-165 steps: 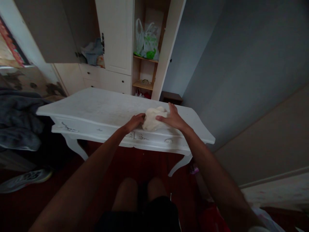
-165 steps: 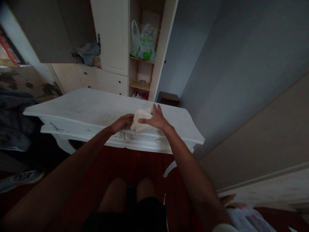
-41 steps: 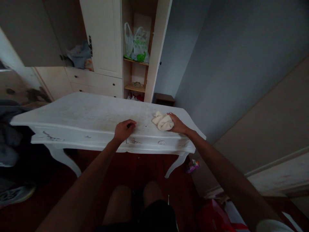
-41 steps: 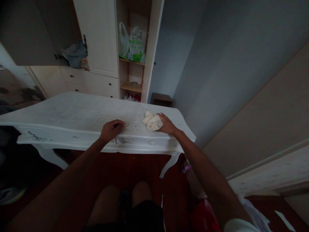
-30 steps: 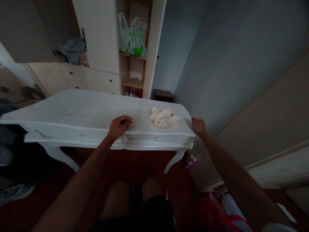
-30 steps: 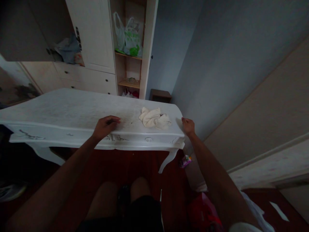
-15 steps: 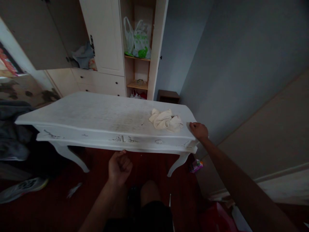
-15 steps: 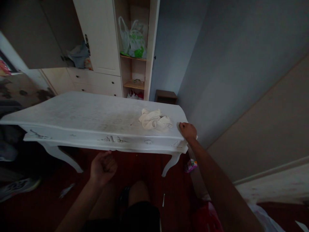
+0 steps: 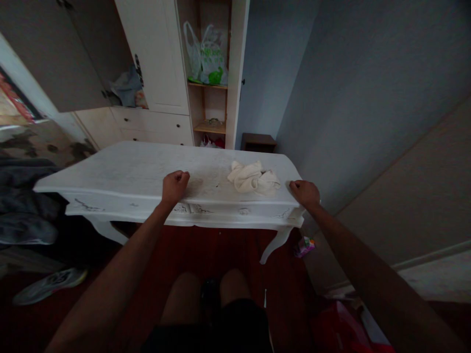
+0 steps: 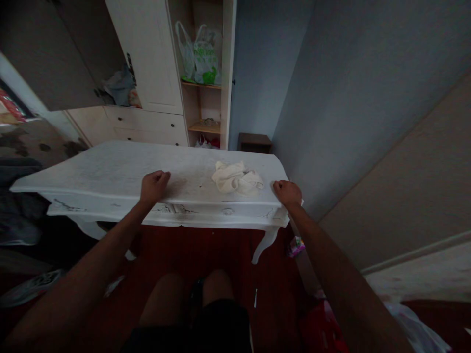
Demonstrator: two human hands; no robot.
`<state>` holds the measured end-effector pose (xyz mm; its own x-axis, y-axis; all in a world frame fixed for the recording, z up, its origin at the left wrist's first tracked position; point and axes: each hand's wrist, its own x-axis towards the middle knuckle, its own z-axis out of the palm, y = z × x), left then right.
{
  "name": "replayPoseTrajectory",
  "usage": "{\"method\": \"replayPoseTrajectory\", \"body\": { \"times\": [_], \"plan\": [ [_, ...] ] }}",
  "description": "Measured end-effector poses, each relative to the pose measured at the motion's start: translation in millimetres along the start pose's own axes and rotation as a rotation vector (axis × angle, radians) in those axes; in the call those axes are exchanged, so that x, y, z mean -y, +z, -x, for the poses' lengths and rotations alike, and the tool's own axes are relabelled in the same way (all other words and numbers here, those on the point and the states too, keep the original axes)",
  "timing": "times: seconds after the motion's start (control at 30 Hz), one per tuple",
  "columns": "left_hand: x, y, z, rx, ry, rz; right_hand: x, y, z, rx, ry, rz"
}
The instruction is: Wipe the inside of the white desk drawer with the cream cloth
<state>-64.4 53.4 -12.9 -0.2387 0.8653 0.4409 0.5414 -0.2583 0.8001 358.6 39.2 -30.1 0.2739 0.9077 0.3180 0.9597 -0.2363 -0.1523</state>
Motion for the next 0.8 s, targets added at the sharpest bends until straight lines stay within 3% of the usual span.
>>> {"method": "replayPoseTrajectory", "body": {
  "times": [0.13, 0.2, 0.57, 0.8],
  "plan": [
    [7, 15.5, 4, -0.025, 0.065, -0.465, 0, -1, 1, 0.0, 0.004, 0.005],
    [9, 19.0, 11, -0.047, 0.092, -0.575, 0, 0, 1, 0.003, 0.005, 0.013],
    [6, 15.7, 16, -0.034, 0.082, -0.637, 1, 0, 2, 0.004, 0.032, 0.011],
    [6, 13.4, 15, -0.072, 0.107, -0.457, 2, -2, 3, 0.002, 0.033, -0.003]
  ]
}}
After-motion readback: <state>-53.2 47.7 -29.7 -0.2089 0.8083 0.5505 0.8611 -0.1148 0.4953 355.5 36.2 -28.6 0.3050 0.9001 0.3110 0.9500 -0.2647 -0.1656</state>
